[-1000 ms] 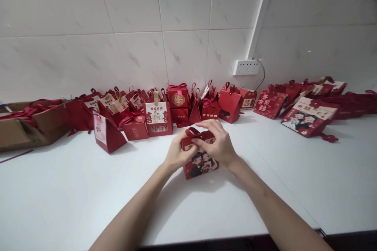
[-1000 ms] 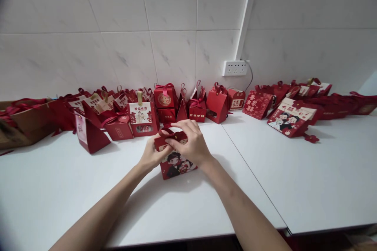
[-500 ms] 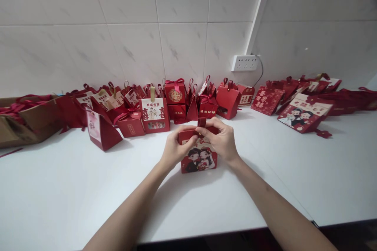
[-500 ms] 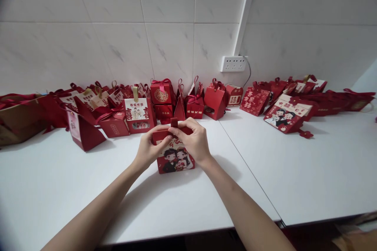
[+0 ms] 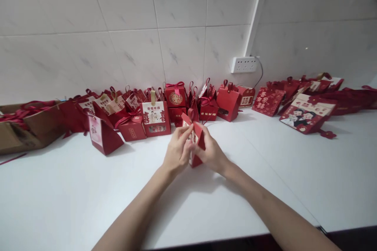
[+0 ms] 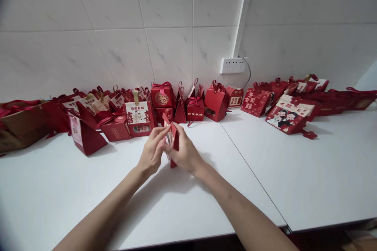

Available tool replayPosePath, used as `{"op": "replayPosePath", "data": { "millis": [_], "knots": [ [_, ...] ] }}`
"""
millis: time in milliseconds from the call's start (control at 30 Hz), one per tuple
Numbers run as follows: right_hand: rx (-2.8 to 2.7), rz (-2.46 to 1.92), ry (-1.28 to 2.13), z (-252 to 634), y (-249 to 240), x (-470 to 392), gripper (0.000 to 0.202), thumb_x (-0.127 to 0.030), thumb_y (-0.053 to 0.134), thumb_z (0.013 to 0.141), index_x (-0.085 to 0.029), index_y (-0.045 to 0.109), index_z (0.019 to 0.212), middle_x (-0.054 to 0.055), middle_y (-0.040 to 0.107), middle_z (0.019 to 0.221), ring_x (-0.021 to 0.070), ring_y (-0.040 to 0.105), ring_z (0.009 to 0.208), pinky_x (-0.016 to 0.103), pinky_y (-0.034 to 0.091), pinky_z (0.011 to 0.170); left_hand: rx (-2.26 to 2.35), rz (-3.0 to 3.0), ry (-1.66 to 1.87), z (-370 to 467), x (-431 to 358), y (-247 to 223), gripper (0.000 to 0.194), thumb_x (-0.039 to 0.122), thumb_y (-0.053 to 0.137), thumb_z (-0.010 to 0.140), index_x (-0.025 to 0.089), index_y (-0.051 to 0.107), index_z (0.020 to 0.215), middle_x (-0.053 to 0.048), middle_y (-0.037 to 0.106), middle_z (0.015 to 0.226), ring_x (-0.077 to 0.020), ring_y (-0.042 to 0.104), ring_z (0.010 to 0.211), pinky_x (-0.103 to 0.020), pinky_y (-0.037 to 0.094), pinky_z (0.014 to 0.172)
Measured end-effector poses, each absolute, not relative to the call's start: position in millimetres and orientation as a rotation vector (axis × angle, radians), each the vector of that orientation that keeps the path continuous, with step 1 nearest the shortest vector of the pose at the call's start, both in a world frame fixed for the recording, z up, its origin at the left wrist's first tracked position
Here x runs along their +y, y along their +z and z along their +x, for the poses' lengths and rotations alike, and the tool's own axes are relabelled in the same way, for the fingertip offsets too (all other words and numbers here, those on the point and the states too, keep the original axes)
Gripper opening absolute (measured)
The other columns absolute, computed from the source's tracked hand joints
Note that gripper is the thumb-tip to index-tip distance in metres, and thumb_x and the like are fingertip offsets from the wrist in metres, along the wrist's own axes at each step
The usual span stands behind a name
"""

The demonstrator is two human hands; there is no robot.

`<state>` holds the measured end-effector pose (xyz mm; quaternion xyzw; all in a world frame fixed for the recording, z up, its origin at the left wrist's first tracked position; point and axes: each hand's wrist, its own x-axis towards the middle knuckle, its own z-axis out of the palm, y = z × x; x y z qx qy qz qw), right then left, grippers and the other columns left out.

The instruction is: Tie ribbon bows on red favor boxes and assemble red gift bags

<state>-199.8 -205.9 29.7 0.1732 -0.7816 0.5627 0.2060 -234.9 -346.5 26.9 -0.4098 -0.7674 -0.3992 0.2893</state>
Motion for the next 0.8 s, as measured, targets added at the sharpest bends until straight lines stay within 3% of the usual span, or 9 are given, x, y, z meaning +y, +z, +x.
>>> {"op": "replayPosePath", "data": {
  "millis": [67, 133, 200, 300, 367, 467, 567, 667, 800],
  "knots": [
    [-2.086, 0.406, 1.728, -204.1, 31.9, -199.1, 0.044, -0.054, 0.048, 0.085, -0.019, 0.053, 0.112, 0.01, 0.065, 0.105, 0.0249, 0.061, 0.098, 0.04, 0.048, 0.086, -1.971, -1.068, -0.983, -234.7, -348.6, 30.1, 0.032, 0.028, 0.037, 0.092, 0.016, 0.058, 0.112, -0.011, 0.055, 0.107, -0.0213, 0.055, 0.101, -0.038, 0.047, 0.086],
    [-1.973, 0.369, 1.887, -207.2, 33.6, -193.8, 0.032, -0.05, 0.048, 0.086, -0.02, 0.057, 0.092, 0.005, 0.066, 0.086, 0.0214, 0.063, 0.081, 0.035, 0.05, 0.075, -1.87, -0.88, -0.945, -233.4, -349.0, 36.4, 0.021, 0.024, 0.049, 0.085, 0.017, 0.059, 0.102, -0.011, 0.055, 0.104, -0.0229, 0.051, 0.104, -0.041, 0.044, 0.091],
    [-1.868, 0.4, 2.03, -207.9, 34.3, -191.0, 0.025, -0.045, 0.051, 0.086, -0.02, 0.055, 0.083, 0.002, 0.064, 0.078, 0.0189, 0.061, 0.074, 0.032, 0.049, 0.069, -1.797, -0.708, -1.01, -230.5, -347.8, 44.0, 0.026, 0.023, 0.059, 0.078, 0.016, 0.057, 0.103, -0.011, 0.055, 0.107, -0.0241, 0.05, 0.105, -0.042, 0.043, 0.092],
    [-1.836, 0.506, 2.058, -205.1, 34.5, -190.5, 0.02, -0.039, 0.05, 0.088, -0.021, 0.055, 0.083, 0.0, 0.062, 0.076, 0.0164, 0.059, 0.072, 0.029, 0.047, 0.067, -1.924, -0.713, -1.366, -223.5, -344.5, 54.5, 0.03, 0.028, 0.061, 0.077, 0.016, 0.057, 0.104, -0.008, 0.062, 0.1, -0.0195, 0.059, 0.09, -0.033, 0.049, 0.081],
    [-1.904, 0.529, 1.904, -202.6, 34.3, -191.5, 0.02, -0.037, 0.046, 0.09, -0.021, 0.055, 0.085, 0.001, 0.061, 0.077, 0.016, 0.058, 0.072, 0.029, 0.047, 0.067, -2.048, -0.709, -1.623, -218.7, -342.6, 59.8, 0.02, 0.033, 0.06, 0.08, 0.016, 0.063, 0.091, -0.004, 0.067, 0.084, -0.0161, 0.062, 0.077, -0.027, 0.05, 0.072],
    [-1.967, 0.489, 1.534, -200.0, 33.3, -194.6, 0.015, -0.031, 0.046, 0.09, -0.022, 0.052, 0.101, 0.002, 0.06, 0.086, 0.0177, 0.059, 0.079, 0.032, 0.048, 0.069, -2.08, -0.618, -1.789, -214.1, -341.2, 64.6, 0.022, 0.037, 0.062, 0.079, 0.016, 0.066, 0.074, -0.001, 0.068, 0.071, -0.0149, 0.063, 0.069, -0.024, 0.05, 0.065],
    [-1.862, 0.539, 1.097, -198.5, 32.5, -199.4, 0.032, -0.022, 0.055, 0.083, -0.023, 0.045, 0.113, 0.007, 0.056, 0.1, 0.0215, 0.057, 0.095, 0.039, 0.05, 0.081, -2.048, -0.605, -1.755, -213.0, -340.4, 65.4, 0.02, 0.034, 0.063, 0.078, 0.016, 0.068, 0.072, 0.0, 0.069, 0.069, -0.0137, 0.063, 0.067, -0.022, 0.049, 0.064],
    [-1.813, 0.644, 0.842, -196.1, 33.7, -203.5, 0.03, -0.016, 0.059, 0.08, -0.023, 0.049, 0.107, 0.007, 0.054, 0.101, 0.0216, 0.055, 0.099, 0.041, 0.05, 0.086, -2.019, -0.605, -1.691, -212.9, -339.8, 63.6, 0.016, 0.031, 0.064, 0.079, 0.016, 0.068, 0.073, 0.0, 0.07, 0.069, -0.0125, 0.063, 0.065, -0.021, 0.049, 0.064],
    [-1.803, 0.622, 0.836, -193.1, 36.5, -205.2, 0.021, -0.012, 0.056, 0.082, -0.022, 0.052, 0.1, 0.004, 0.057, 0.09, 0.0181, 0.058, 0.088, 0.035, 0.053, 0.078, -1.997, -0.599, -1.654, -211.5, -339.4, 61.8, 0.015, 0.029, 0.063, 0.079, 0.017, 0.069, 0.073, 0.001, 0.07, 0.069, -0.0115, 0.063, 0.065, -0.02, 0.049, 0.064]
  ]
}}
